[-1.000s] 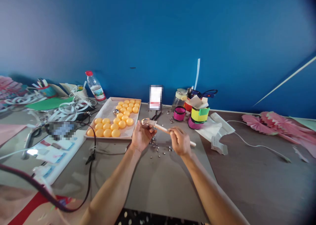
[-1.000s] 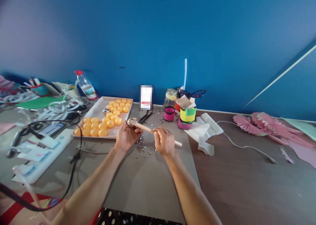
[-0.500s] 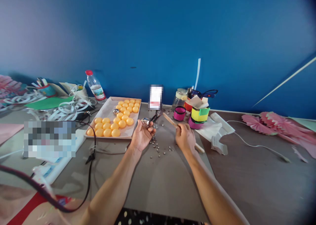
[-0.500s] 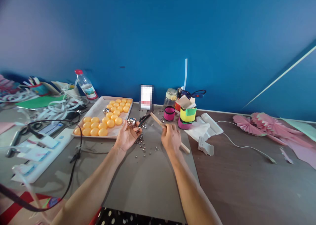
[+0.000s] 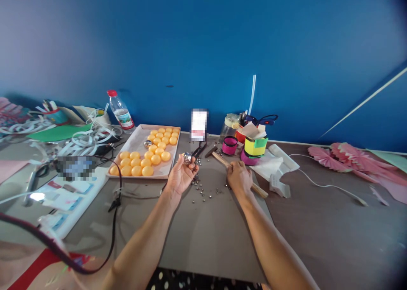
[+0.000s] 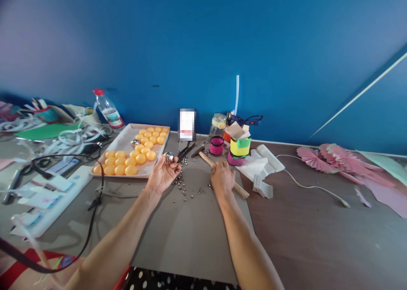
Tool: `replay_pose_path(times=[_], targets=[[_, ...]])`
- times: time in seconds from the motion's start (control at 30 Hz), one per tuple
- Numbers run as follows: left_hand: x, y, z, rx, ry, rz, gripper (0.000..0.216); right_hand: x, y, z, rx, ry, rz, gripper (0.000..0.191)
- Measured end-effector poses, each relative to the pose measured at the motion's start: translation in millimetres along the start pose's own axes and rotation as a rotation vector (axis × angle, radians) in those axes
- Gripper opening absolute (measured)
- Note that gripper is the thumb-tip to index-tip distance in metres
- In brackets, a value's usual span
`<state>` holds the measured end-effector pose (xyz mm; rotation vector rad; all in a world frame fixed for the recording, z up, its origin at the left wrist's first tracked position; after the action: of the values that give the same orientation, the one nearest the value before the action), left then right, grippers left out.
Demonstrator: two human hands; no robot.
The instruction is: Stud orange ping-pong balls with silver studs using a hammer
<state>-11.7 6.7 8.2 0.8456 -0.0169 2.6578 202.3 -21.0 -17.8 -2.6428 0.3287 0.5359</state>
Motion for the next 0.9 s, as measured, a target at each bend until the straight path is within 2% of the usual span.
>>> replay_pose_path(times=[0.2, 0.3, 0.4, 0.5, 0.57, 0.7, 0.9], targets=[[-1, 0, 1, 0.001, -0.016, -0.003, 0.018, -2, 2, 3, 0.110, -0.028, -0.048, 0.016], [-1, 0, 0, -0.001, -0.041, 0.000, 0.019, -4, -1, -3, 0.109, -0.105, -0.062, 0.022], [0, 0, 0, -0.001, -0.068, 0.002, 0.018, 0, -8, -15, -0.038, -0.269, -0.104, 0.022], [0, 0, 1, 0.000, -0.082, -0.006, 0.018, 11, -11, -26, -0.363, -0.336, -0.117, 0.017], [-1, 0, 2, 0.001, -0.088, -0.012, 0.019, 17, -11, -31, -0.488, -0.339, -0.137, 0.016], [-3, 1, 2, -0.005, -0.105, -0.009, 0.019, 15, -8, -29, -0.468, -0.250, -0.168, 0.019], [-3, 2, 3, -0.016, -0.134, 0.001, 0.020, -9, -1, -19, -0.600, -0.113, -0.127, 0.016]])
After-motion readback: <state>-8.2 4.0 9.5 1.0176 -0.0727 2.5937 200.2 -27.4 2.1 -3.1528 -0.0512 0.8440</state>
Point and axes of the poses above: each hand's wrist, its own y-axis away from the middle knuckle, its own z-axis out of the palm, x = y × z, the point moved 1 cm from there along -y, towards the middle knuckle, and after that the axes turned 9 degrees about -y, right-handed, at the moved point
